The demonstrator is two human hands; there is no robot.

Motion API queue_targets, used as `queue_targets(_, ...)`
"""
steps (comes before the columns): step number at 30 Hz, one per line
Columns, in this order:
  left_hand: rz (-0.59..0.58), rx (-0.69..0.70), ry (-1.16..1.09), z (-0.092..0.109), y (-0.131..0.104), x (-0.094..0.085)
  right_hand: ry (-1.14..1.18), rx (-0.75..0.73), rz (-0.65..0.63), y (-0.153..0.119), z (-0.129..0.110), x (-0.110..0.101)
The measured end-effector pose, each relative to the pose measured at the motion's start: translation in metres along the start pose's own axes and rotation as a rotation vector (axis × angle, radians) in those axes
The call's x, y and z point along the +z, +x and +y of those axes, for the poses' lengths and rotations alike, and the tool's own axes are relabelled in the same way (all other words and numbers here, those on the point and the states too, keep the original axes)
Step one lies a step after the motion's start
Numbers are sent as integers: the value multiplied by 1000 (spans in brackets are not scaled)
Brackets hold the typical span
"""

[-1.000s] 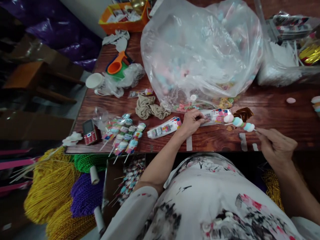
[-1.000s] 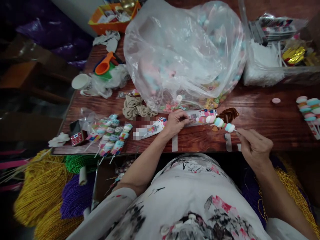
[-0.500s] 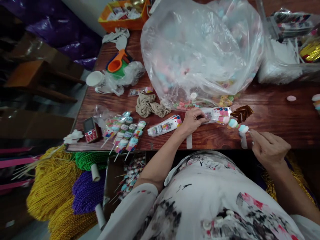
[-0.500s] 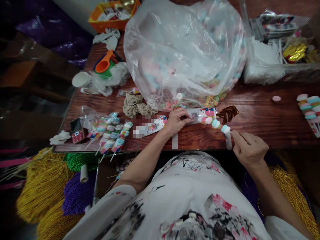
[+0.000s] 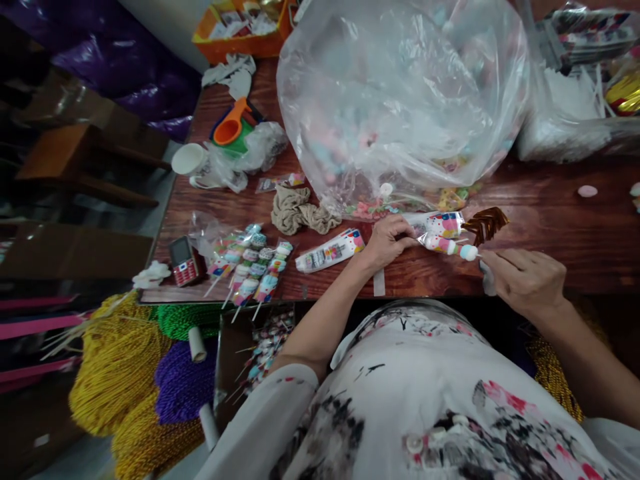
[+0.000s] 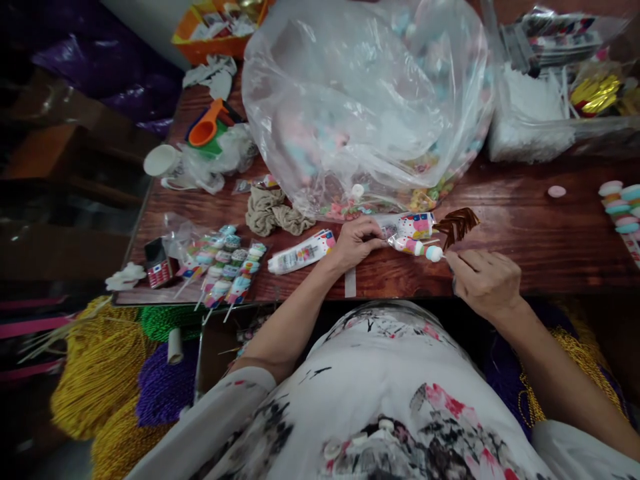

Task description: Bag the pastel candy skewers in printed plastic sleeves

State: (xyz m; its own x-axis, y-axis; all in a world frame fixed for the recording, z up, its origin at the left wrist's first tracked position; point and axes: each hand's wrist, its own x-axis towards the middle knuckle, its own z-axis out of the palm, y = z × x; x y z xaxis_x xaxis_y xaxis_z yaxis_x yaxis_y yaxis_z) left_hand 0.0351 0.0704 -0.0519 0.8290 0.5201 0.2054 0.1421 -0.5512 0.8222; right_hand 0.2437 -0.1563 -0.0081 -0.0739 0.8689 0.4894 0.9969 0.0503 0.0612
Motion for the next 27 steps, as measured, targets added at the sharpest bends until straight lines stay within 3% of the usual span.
queue_targets(6,4,150,367,24,2,-14,78,47,83,3,-1,1)
queue_targets(12,-271,274,657,44,18,-17,106,80,76,1,-4,4)
queue_targets(16,-389,194,678,49,17,-7,161,63,128,8,-10,4)
queue_targets(21,-365,69,691,61,12,2,111,-19,137,28,-21,-3)
queue_targets(27,-371,37,830,77,8,-4,179,25,-23,42,-24,-11)
